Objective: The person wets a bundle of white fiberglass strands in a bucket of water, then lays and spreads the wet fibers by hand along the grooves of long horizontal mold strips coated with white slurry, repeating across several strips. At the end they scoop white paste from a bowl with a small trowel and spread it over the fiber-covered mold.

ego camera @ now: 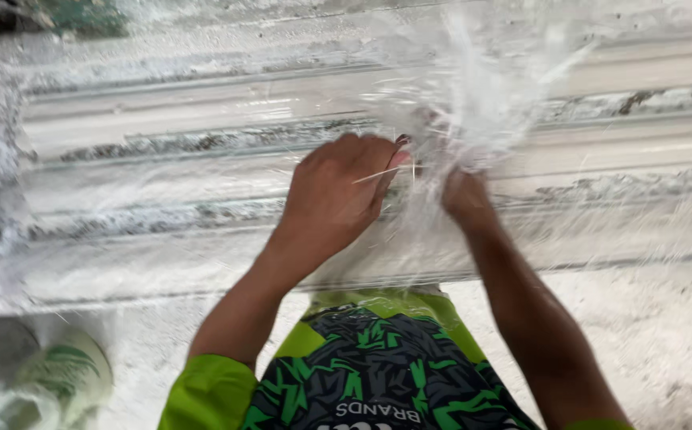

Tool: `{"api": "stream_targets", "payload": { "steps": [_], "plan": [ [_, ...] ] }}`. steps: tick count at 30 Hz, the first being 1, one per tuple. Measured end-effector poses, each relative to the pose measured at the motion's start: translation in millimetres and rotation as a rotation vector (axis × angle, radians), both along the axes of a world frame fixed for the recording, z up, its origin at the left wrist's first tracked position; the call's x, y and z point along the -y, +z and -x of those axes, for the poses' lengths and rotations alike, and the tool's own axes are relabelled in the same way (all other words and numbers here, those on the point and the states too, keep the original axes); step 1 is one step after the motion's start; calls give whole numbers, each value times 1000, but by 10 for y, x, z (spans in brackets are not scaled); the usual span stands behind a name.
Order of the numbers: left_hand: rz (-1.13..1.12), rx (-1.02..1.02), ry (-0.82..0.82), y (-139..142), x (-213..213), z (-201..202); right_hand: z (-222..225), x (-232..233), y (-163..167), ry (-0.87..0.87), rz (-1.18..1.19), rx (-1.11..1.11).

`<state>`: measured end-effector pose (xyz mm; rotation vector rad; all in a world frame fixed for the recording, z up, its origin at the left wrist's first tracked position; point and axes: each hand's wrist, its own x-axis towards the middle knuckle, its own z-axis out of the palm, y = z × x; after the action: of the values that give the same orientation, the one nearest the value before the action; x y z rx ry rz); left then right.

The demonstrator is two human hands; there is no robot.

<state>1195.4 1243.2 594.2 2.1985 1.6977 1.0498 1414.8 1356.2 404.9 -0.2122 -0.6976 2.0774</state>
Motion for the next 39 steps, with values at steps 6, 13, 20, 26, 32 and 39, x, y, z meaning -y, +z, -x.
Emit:
{"api": "stream_targets", "payload": {
  "steps": [6, 13, 20, 26, 32, 39],
  "plan": [
    [49, 480, 49, -26, -404, -513, -487, -709, 73, 127, 26, -234],
    [582, 1050, -323, -887, -560, -1184, -875, -959, 72, 152, 21, -257],
    [773, 740, 111, -978, -185, -1174, -1134, -1227, 86, 64, -69, -249],
    [113, 245, 291, -1041, 235, -176, -1272, -1514, 293, -5, -200, -245],
    [321, -176, 474, -1731, 348, 924, -1478, -1564, 433, -28, -292, -200],
    [269, -348, 648, -2270, 632, 1562, -1312, -1181, 353, 67, -284, -257]
  ]
}}
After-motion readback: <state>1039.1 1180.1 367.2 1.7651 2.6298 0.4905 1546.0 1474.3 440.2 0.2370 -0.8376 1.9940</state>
